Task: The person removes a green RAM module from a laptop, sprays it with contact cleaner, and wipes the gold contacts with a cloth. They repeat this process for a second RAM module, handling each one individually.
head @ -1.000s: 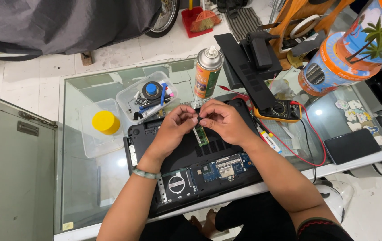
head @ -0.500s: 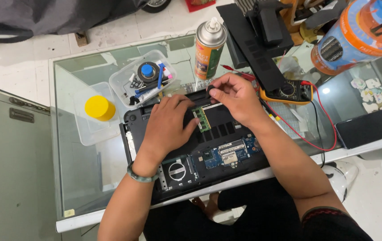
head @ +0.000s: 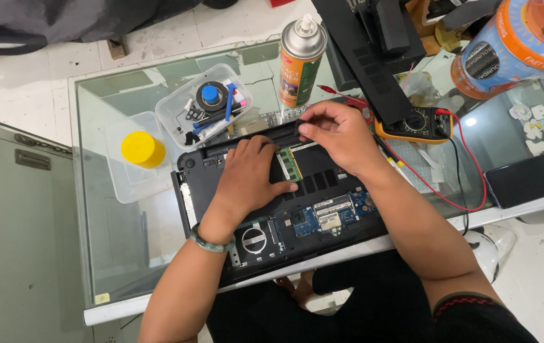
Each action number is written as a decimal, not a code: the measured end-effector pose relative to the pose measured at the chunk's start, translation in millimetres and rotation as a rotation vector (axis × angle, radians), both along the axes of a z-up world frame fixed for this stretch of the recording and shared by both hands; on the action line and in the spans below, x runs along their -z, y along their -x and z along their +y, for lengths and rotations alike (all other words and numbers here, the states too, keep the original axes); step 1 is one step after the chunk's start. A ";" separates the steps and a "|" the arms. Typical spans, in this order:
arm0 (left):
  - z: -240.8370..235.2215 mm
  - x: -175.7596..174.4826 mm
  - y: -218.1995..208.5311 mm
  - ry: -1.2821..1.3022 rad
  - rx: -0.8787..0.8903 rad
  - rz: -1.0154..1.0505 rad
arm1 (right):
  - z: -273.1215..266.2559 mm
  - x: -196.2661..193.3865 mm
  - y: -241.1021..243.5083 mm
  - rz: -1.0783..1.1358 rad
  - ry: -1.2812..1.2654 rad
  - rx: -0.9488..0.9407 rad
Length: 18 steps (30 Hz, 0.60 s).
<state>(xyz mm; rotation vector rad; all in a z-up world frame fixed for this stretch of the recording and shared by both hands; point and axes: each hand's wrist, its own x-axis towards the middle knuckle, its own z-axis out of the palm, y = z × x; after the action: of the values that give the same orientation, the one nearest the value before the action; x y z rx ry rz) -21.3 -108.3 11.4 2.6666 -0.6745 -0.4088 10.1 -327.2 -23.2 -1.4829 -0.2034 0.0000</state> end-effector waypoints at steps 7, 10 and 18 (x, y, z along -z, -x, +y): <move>3.3 16.2 -10.8 0.227 -0.098 0.065 | -1.3 1.0 -1.4 0.034 0.026 0.003; 2.5 6.5 -6.7 0.397 -0.131 0.144 | 0.2 1.6 -2.3 0.065 0.018 -0.013; -2.9 35.2 -12.4 1.020 -0.395 0.193 | 4.3 0.3 -1.1 0.093 -0.134 -0.027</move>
<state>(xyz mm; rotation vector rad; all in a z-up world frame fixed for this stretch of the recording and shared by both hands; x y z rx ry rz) -8.9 -111.2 -23.8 1.6894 -0.1799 -0.1366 11.3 -322.8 -23.5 -1.3436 -0.1453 0.0757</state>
